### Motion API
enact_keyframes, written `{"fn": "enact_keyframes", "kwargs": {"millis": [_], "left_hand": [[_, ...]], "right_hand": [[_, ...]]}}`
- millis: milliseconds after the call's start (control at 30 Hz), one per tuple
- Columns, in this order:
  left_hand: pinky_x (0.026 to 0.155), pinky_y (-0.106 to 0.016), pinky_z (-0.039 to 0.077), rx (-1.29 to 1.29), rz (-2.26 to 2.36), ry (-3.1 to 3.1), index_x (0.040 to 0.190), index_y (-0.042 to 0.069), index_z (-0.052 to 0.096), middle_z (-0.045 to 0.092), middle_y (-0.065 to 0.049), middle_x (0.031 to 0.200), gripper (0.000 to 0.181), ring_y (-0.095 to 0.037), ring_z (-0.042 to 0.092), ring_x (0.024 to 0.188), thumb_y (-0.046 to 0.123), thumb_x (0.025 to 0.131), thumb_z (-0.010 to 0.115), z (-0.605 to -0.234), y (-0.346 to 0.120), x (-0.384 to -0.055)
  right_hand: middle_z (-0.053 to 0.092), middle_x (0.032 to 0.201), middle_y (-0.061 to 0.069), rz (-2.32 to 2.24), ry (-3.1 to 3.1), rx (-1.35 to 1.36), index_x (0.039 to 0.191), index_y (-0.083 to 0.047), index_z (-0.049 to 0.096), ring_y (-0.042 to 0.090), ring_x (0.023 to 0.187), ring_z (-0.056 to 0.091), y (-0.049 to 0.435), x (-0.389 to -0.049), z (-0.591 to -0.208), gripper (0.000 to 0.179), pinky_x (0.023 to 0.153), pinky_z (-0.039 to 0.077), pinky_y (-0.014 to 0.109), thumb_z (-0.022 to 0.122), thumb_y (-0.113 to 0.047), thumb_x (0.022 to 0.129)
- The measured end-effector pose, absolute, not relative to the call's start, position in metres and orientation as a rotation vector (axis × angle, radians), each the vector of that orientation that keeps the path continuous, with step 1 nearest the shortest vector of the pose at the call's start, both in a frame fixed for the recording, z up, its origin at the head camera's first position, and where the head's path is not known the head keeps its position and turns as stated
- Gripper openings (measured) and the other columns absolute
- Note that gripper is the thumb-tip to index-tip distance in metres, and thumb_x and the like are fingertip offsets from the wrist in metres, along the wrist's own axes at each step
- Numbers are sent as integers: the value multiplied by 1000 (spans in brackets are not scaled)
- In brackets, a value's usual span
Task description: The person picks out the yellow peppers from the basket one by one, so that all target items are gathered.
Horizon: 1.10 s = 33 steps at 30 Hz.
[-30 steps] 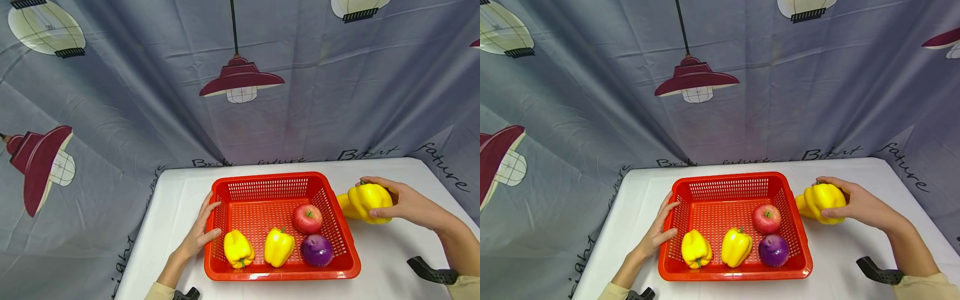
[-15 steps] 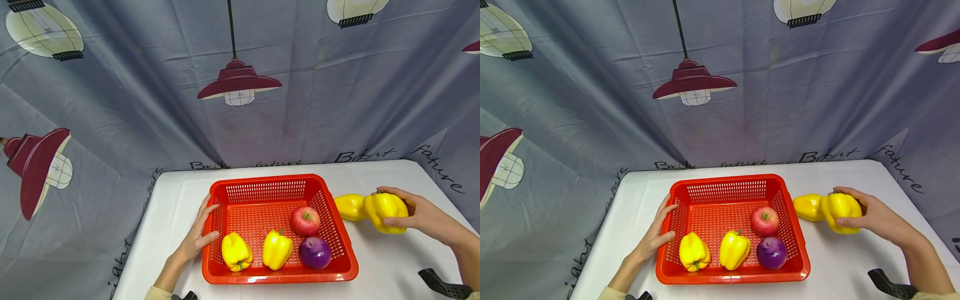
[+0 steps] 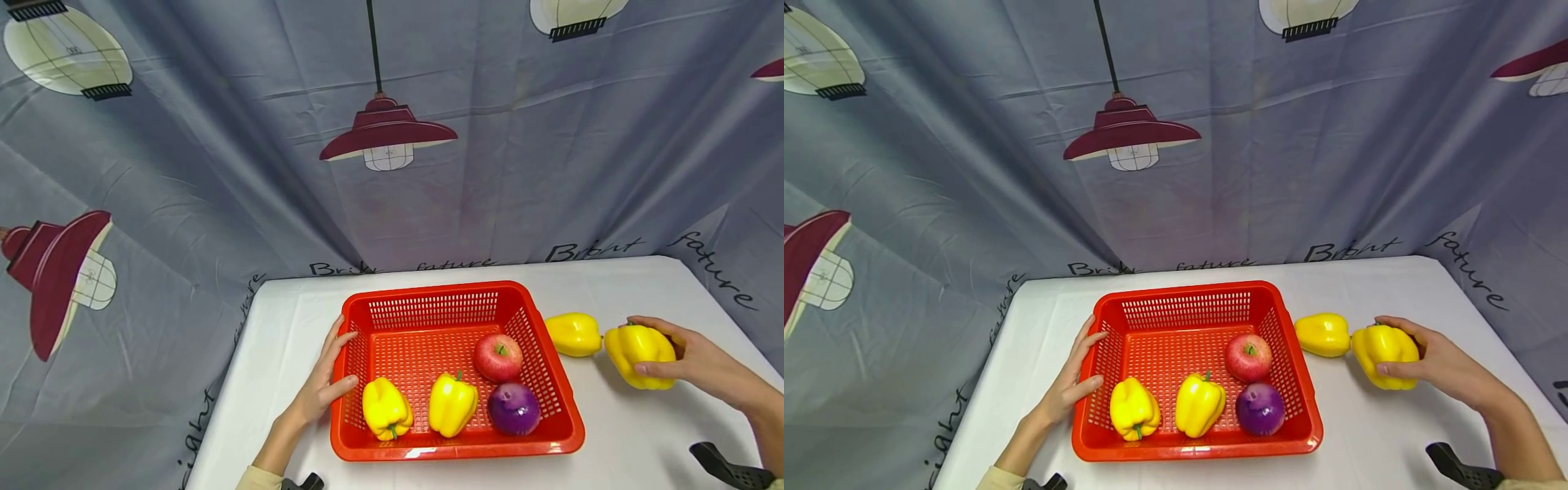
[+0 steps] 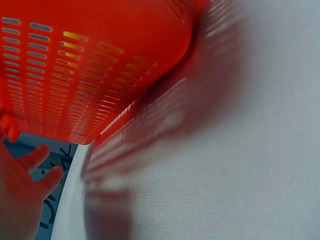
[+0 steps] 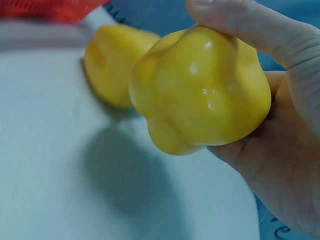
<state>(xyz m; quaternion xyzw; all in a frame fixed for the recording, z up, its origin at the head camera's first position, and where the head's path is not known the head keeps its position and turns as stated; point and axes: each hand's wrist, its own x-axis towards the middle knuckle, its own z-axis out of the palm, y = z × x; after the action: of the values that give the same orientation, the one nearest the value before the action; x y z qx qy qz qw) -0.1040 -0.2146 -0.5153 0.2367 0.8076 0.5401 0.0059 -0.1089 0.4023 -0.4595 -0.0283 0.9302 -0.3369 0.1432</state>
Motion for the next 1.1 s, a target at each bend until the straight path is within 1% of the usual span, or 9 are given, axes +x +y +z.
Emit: {"fn": "enact_keyframes", "kwargs": {"millis": [67, 167, 267, 400, 533, 667, 767, 933, 1100], "left_hand": [[106, -67, 31, 743, 1690, 2533, 152, 7, 37, 0, -2, 169, 72, -36, 12, 150, 26, 87, 60, -516, -215, -104], [106, -67, 31, 740, 1691, 2536, 152, 6, 37, 0, -3, 169, 72, -36, 12, 150, 27, 87, 60, -516, -214, -103], [106, -64, 33, 736, 1685, 2543, 152, 5, 38, 0, -3, 169, 71, -36, 12, 150, 27, 88, 60, -517, -214, -103], [106, -59, 36, 734, 1679, 2548, 151, 5, 38, 0, -4, 169, 71, -37, 13, 149, 27, 88, 59, -517, -215, -102], [106, -65, 32, 743, 1691, 2537, 152, 5, 37, -1, -4, 169, 71, -37, 11, 150, 27, 88, 60, -516, -215, -102], [106, -71, 26, 752, 1699, 2532, 152, 8, 37, -1, -3, 169, 71, -36, 10, 150, 27, 88, 59, -516, -214, -102], [106, -72, 24, 756, 1698, 2536, 153, 9, 37, -1, -3, 169, 71, -36, 10, 150, 27, 88, 59, -516, -214, -103], [106, -74, 22, 775, 1702, 2546, 152, 8, 38, 0, -6, 169, 71, -38, 9, 150, 24, 87, 60, -516, -214, -103], [107, -74, 20, 775, 1719, 2531, 152, 12, 39, 0, -7, 169, 71, -38, 7, 151, 22, 85, 61, -516, -214, -103]], "right_hand": [[45, 138, 36, -967, 2671, -63, 151, 8, 29, 26, 98, 52, 405, -111, -465, 87, 77, 51, 43, 76, -33, 90], [41, 139, 39, -976, 2651, -35, 151, 10, 26, 38, 104, 49, 410, -114, -473, 90, 82, 48, 57, 75, -35, 90], [38, 139, 40, -976, 2640, -23, 151, 11, 25, 44, 107, 46, 414, -117, -480, 91, 83, 45, 64, 74, -36, 91], [38, 137, 40, -959, 2644, -29, 151, 11, 25, 45, 107, 47, 419, -120, -486, 91, 83, 46, 65, 73, -38, 91], [37, 137, 41, -956, 2647, -14, 151, 12, 24, 47, 107, 45, 423, -124, -489, 92, 84, 43, 67, 73, -38, 91], [33, 138, 42, -953, 2635, 3, 151, 13, 22, 50, 109, 42, 428, -126, -491, 93, 85, 40, 70, 72, -39, 92], [33, 138, 42, -951, 2624, 4, 151, 13, 22, 51, 110, 41, 430, -127, -494, 93, 85, 38, 71, 72, -40, 92], [35, 136, 42, -944, 2619, 9, 150, 13, 23, 50, 109, 43, 431, -130, -498, 94, 85, 39, 70, 72, -41, 91], [35, 136, 43, -953, 2598, 21, 151, 13, 21, 51, 110, 43, 431, -132, -501, 95, 85, 39, 71, 72, -42, 91]]}}
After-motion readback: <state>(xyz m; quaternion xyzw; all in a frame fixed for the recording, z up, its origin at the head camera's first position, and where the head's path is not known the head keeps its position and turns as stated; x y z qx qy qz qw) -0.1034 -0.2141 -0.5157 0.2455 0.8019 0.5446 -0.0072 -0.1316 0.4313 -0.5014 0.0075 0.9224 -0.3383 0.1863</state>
